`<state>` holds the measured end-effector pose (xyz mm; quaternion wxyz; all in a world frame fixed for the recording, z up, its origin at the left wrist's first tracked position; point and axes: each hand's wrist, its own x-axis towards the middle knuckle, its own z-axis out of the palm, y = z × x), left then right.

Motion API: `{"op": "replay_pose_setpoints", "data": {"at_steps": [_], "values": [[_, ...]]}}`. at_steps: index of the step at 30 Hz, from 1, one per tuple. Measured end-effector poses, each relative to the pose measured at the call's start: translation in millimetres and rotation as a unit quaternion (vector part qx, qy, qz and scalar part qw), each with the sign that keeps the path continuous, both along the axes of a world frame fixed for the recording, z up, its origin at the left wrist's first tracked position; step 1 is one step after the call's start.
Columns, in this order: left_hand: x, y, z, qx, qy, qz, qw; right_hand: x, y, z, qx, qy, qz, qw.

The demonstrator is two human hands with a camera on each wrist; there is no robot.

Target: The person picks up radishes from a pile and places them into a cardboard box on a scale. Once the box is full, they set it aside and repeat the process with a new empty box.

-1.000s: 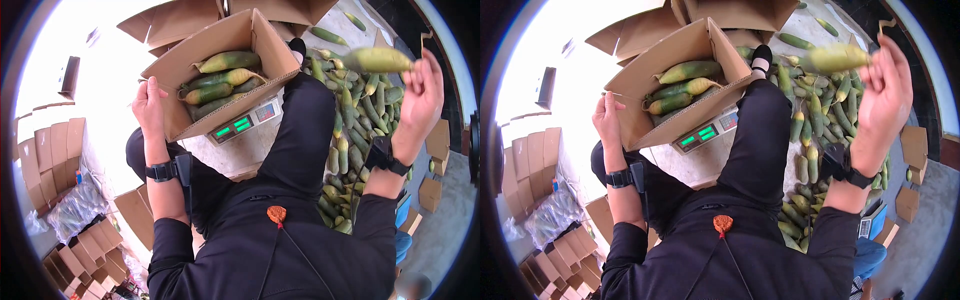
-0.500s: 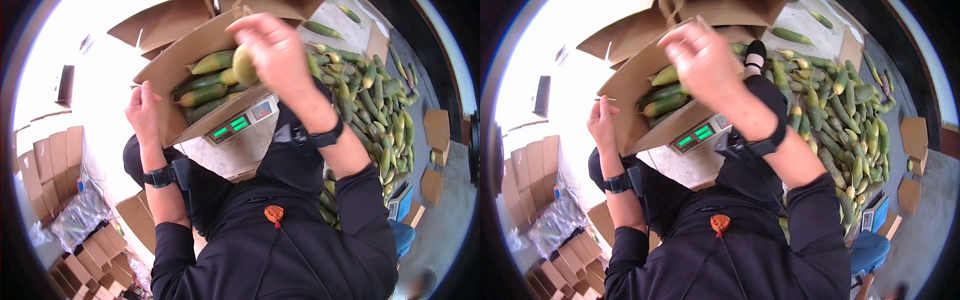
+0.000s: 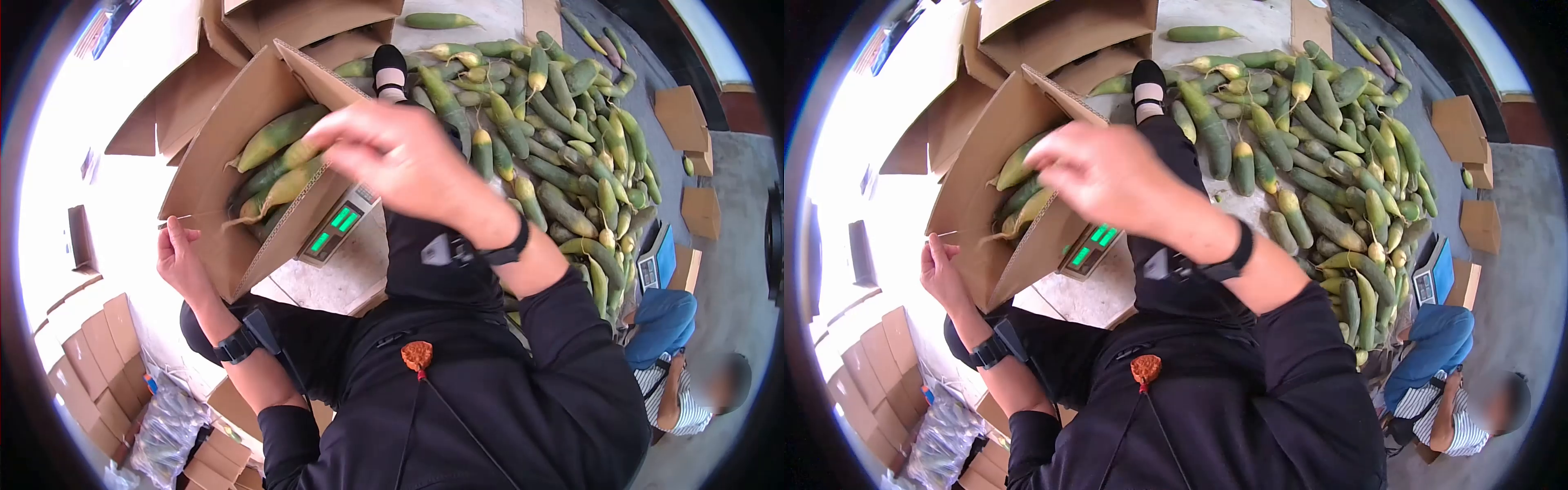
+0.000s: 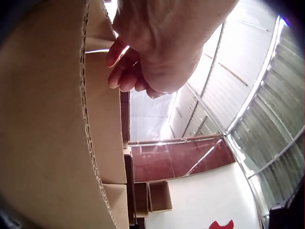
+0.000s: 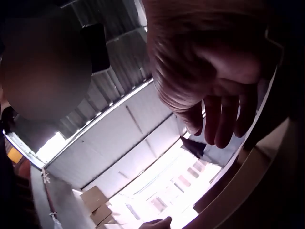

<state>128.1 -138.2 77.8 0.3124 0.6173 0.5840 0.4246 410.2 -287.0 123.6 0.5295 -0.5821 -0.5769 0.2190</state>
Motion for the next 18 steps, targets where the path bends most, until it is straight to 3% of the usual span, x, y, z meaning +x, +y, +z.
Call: {"op": "replay_pose_setpoints", "data": {"at_steps": [1, 2, 4, 5, 7, 11, 13, 14, 15, 18], "values": [[1, -1, 0, -0.001, 0.001, -0.001, 1.0, 1, -2, 1, 0.0, 0.036, 0.003, 0.999], [1, -1, 0, -0.002, -0.001, 0.001, 1.0, 37, -13, -16, 0.012, 0.051, -0.098, 0.994], [1, -1, 0, -0.004, -0.001, 0.005, 1.0, 82, -35, -39, -0.064, 0.151, -0.155, 0.974], [1, -1, 1, -0.005, 0.006, 0.007, 1.0, 101, -47, -54, -0.095, 0.146, -0.207, 0.963], [1, -1, 0, -0.006, 0.015, 0.009, 1.0, 138, -72, -103, -0.172, 0.149, -0.292, 0.929], [-1, -1, 0, 0.004, 0.037, 0.016, 0.999, 182, -136, -232, -0.344, 0.221, -0.377, 0.831], [0, -2, 2, 0.003, 0.052, 0.024, 0.998, 188, -172, -299, -0.371, 0.189, -0.409, 0.812], [4, -2, 3, 0.006, 0.067, 0.031, 0.997, 189, -192, -337, -0.477, 0.065, -0.417, 0.771], [5, -2, 3, 0.008, 0.078, 0.035, 0.996, 189, -204, -366, -0.471, 0.021, -0.441, 0.764], [4, 2, -2, 0.014, 0.086, 0.031, 0.996, 174, -205, -375, -0.507, 0.014, -0.389, 0.769]]}}
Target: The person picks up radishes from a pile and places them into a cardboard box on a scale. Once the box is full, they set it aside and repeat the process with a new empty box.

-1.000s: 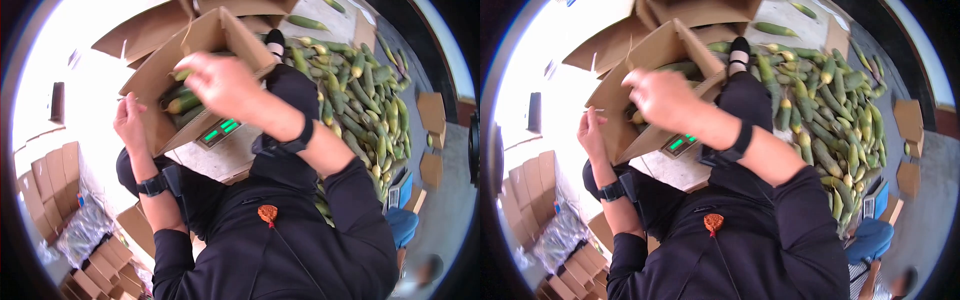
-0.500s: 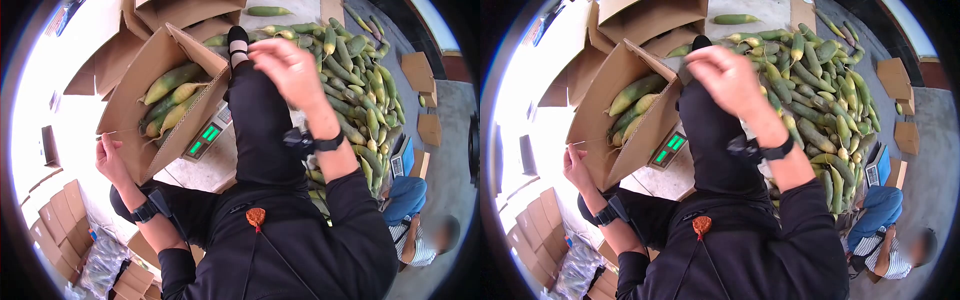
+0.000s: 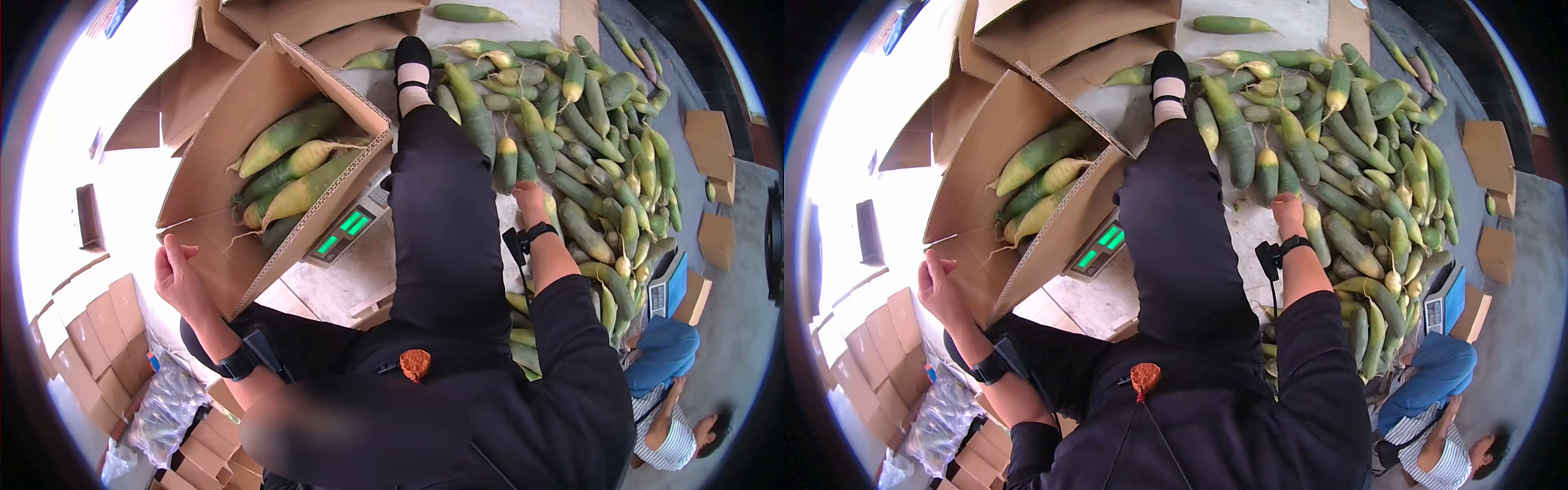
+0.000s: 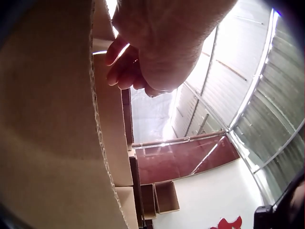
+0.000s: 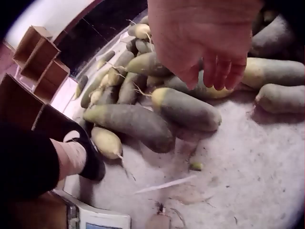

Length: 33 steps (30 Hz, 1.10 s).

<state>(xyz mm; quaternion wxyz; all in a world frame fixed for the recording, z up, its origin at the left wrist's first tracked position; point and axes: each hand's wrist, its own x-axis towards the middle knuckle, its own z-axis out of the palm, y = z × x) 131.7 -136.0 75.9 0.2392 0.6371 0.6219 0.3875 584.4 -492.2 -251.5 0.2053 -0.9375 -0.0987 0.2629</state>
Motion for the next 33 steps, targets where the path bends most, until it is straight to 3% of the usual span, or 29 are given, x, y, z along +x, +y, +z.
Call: {"op": "replay_pose_setpoints", "data": {"at_steps": [1, 4, 8, 9, 10, 12, 14, 18, 20, 21, 22, 24, 28, 32, 33], "values": [[-2, 1, -2, 0.0, 0.005, 0.004, 1.0, -2, 2, -3, -0.027, 0.042, 0.025, 0.998], [-6, 5, -3, 0.001, -0.006, -0.002, 1.0, -8, 17, -7, -0.087, 0.035, 0.104, 0.99], [-1, 4, -3, 0.0, -0.006, 0.008, 1.0, -19, 39, -11, -0.136, 0.021, 0.123, 0.983], [0, 4, -3, -0.001, -0.011, 0.008, 1.0, -18, 46, -19, -0.096, 0.088, 0.02, 0.991], [1, 5, -3, 0.003, -0.009, 0.014, 1.0, -16, 48, -22, -0.093, 0.089, 0.027, 0.991], [3, 5, -4, 0.01, -0.016, 0.006, 1.0, -14, 47, -5, -0.159, 0.067, 0.16, 0.972], [5, 5, -4, 0.014, -0.012, 0.017, 1.0, -19, 58, 21, -0.172, 0.033, 0.176, 0.969], [3, 4, -4, 0.012, -0.044, 0.012, 0.999, -17, 48, 19, -0.103, 0.004, 0.171, 0.98], [4, 1, 0, 0.004, -0.046, 0.005, 0.999, -5, 19, -25, 0.173, 0.112, 0.05, 0.977], [6, -1, 3, 0.007, -0.05, 0.011, 0.999, -3, 8, -42, 0.232, 0.14, 0.0, 0.963], [6, -2, 3, 0.006, -0.051, 0.015, 0.999, -11, 15, -14, 0.23, 0.14, 0.004, 0.963], [5, -3, 3, 0.016, -0.069, 0.002, 0.997, -26, 26, 54, 0.234, 0.228, -0.091, 0.941], [5, -5, 6, -0.006, -0.092, 0.006, 0.996, -37, 26, 122, 0.139, 0.219, -0.11, 0.96], [3, -6, 9, -0.02, -0.099, 0.006, 0.995, -36, 20, 153, 0.241, 0.219, -0.101, 0.94], [2, -6, 8, -0.019, -0.102, 0.007, 0.995, -44, 33, 185, 0.212, 0.194, -0.089, 0.954]]}}
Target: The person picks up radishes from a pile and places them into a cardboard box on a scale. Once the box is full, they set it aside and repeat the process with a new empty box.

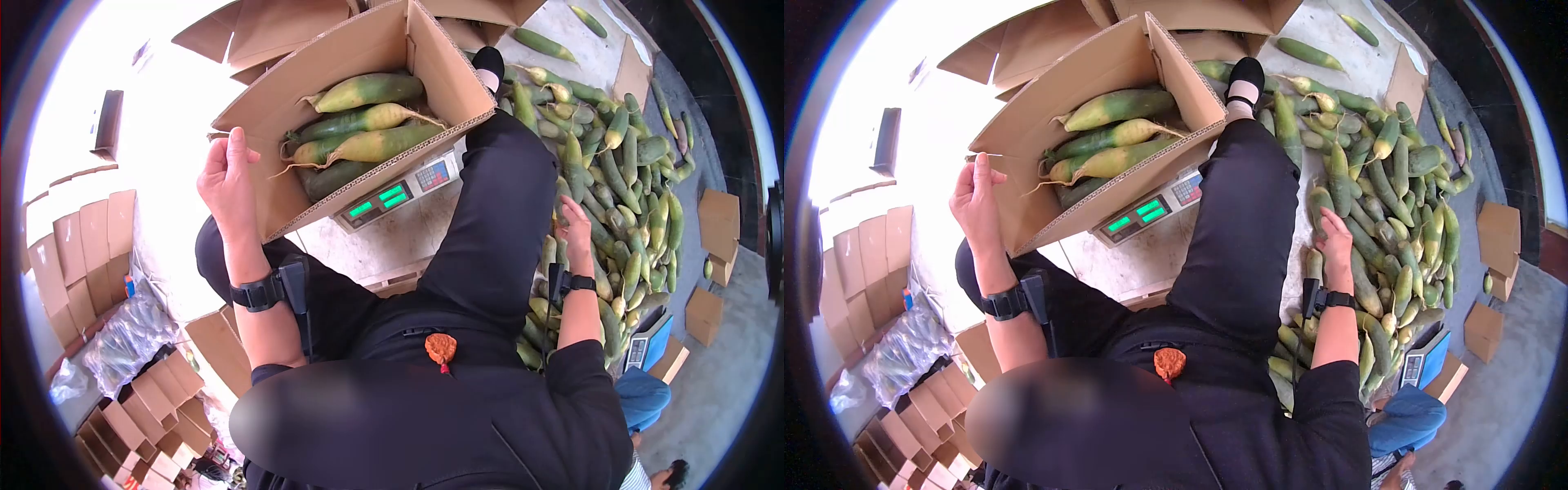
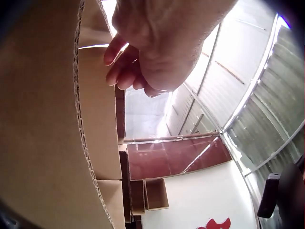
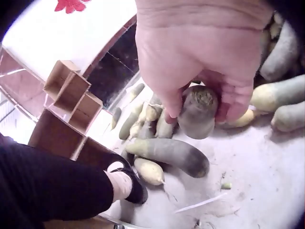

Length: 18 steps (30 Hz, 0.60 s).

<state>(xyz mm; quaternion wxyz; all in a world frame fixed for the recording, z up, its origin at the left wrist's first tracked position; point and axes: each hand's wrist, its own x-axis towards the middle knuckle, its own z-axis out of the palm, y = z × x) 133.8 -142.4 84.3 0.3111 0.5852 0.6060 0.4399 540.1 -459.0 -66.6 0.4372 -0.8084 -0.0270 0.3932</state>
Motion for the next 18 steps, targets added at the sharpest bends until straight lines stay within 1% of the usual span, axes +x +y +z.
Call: {"op": "replay_pose_setpoints", "data": {"at_steps": [1, 3, 4, 5, 7, 8, 10, 11, 13, 14, 16, 17, 18], "values": [[-1, 0, 0, -0.001, 0.002, -0.002, 1.0, 2, 4, 11, 0.002, -0.003, 0.001, 1.0], [-3, 2, 0, 0.002, 0.0, -0.003, 1.0, 6, 14, 29, 0.056, -0.057, 0.013, 0.997], [-3, 2, 1, 0.001, 0.003, -0.007, 1.0, -1, 28, 54, 0.052, -0.079, 0.021, 0.995], [-4, 2, 1, 0.0, 0.007, -0.011, 1.0, 0, 36, 68, 0.052, -0.106, 0.039, 0.992], [-6, 2, -2, 0.002, -0.013, -0.011, 1.0, 0, 56, 94, 0.11, -0.133, 0.068, 0.983], [-6, 2, -2, 0.002, -0.031, -0.014, 0.999, -3, 67, 110, 0.111, -0.134, 0.07, 0.982], [-7, 1, 0, 0.003, -0.021, -0.013, 1.0, -17, 93, 143, 0.164, -0.226, 0.111, 0.954], [-8, 1, 1, 0.002, -0.01, -0.015, 1.0, -24, 104, 157, 0.163, -0.226, 0.112, 0.954], [-10, 2, -1, 0.003, -0.007, -0.014, 1.0, -38, 126, 181, 0.244, -0.229, 0.152, 0.93], [-11, 3, -2, 0.005, -0.004, -0.015, 1.0, -45, 136, 191, 0.243, -0.229, 0.153, 0.93], [-11, 4, -3, 0.003, -0.003, -0.013, 1.0, -60, 157, 204, 0.314, -0.175, 0.203, 0.911], [-10, 4, -3, 0.002, -0.003, -0.012, 1.0, -67, 168, 207, 0.313, -0.175, 0.204, 0.911], [-9, 4, -3, 0.001, -0.003, -0.012, 1.0, -74, 179, 209, 0.324, -0.154, 0.236, 0.903]]}}
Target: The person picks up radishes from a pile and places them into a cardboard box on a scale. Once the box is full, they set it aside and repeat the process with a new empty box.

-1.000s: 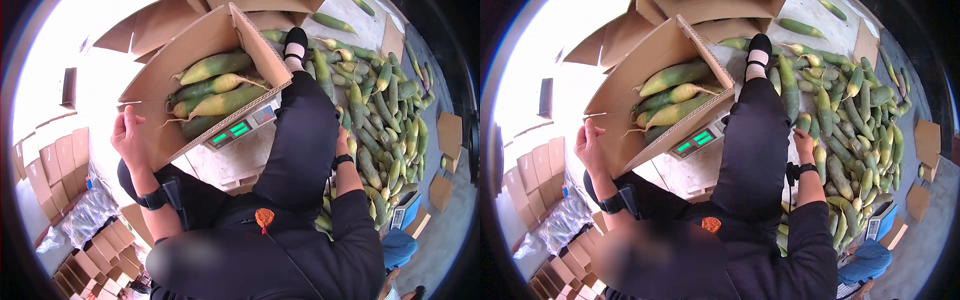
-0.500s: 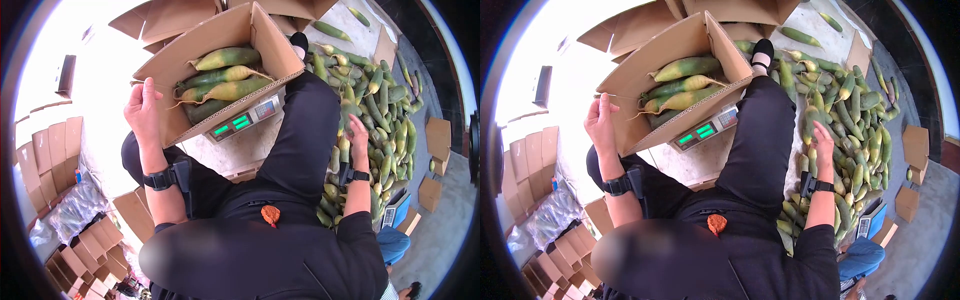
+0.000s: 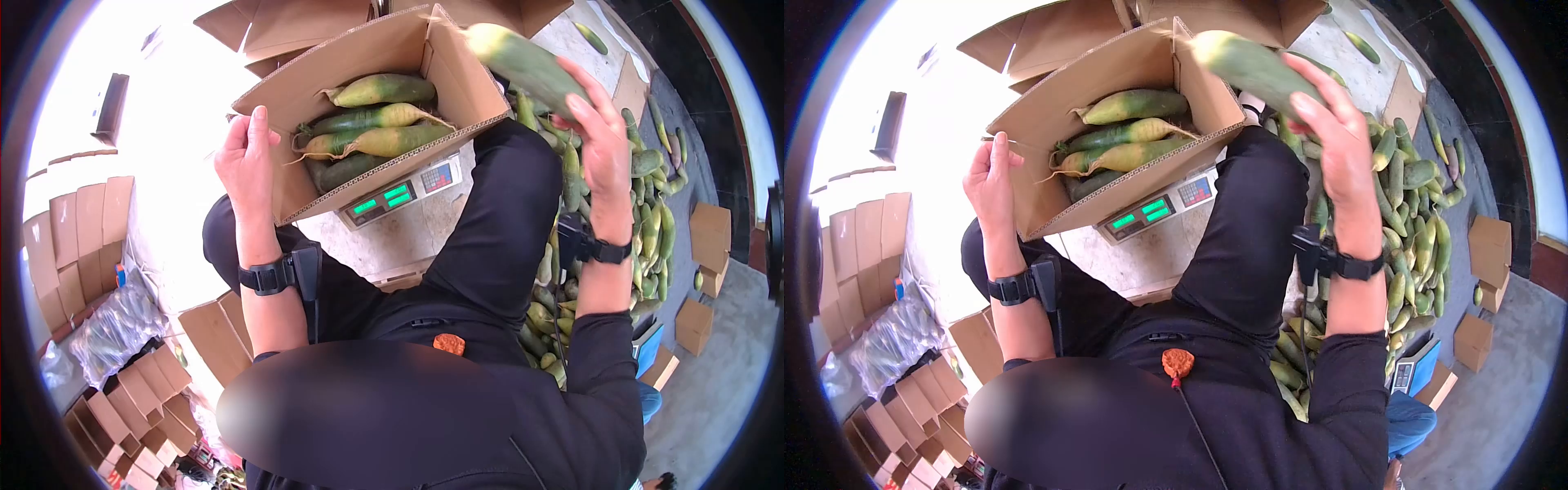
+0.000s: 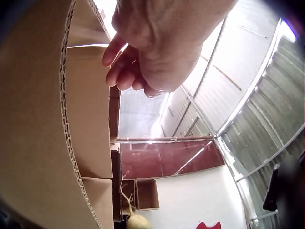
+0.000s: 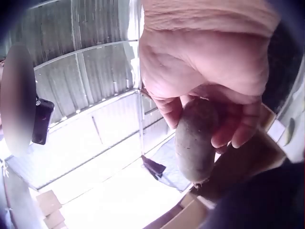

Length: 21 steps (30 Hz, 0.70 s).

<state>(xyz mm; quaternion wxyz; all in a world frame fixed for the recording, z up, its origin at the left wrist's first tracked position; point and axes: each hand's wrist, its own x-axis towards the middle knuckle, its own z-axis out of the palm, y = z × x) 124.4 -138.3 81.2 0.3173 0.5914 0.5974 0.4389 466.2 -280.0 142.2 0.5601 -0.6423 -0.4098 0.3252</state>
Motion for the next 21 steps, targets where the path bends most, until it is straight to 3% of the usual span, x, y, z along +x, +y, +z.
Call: {"op": "replay_pose_setpoints", "data": {"at_steps": [2, 5, 11, 13, 16, 17, 21], "values": [[0, 0, 0, 0.005, 0.006, -0.002, 1.0, -14, 22, -3, 0.003, 0.011, 0.039, 0.999], [7, -3, 5, 0.009, -0.018, 0.007, 1.0, -38, 51, -17, 0.011, -0.012, 0.177, 0.984], [7, 0, 3, 0.003, 0.003, -0.008, 1.0, -83, 83, -62, -0.022, -0.063, 0.269, 0.961], [9, -1, 3, -0.004, -0.001, -0.003, 1.0, -85, 84, -67, -0.005, -0.14, 0.254, 0.957], [9, 1, 1, -0.004, -0.004, 0.003, 1.0, -74, 80, -57, 0.024, -0.134, 0.221, 0.966], [8, 1, 0, 0.001, -0.004, 0.0, 1.0, -68, 74, -48, -0.011, -0.122, 0.212, 0.97], [10, 0, 0, -0.009, -0.021, -0.008, 1.0, -51, 60, -49, 0.059, -0.067, 0.121, 0.989]]}}
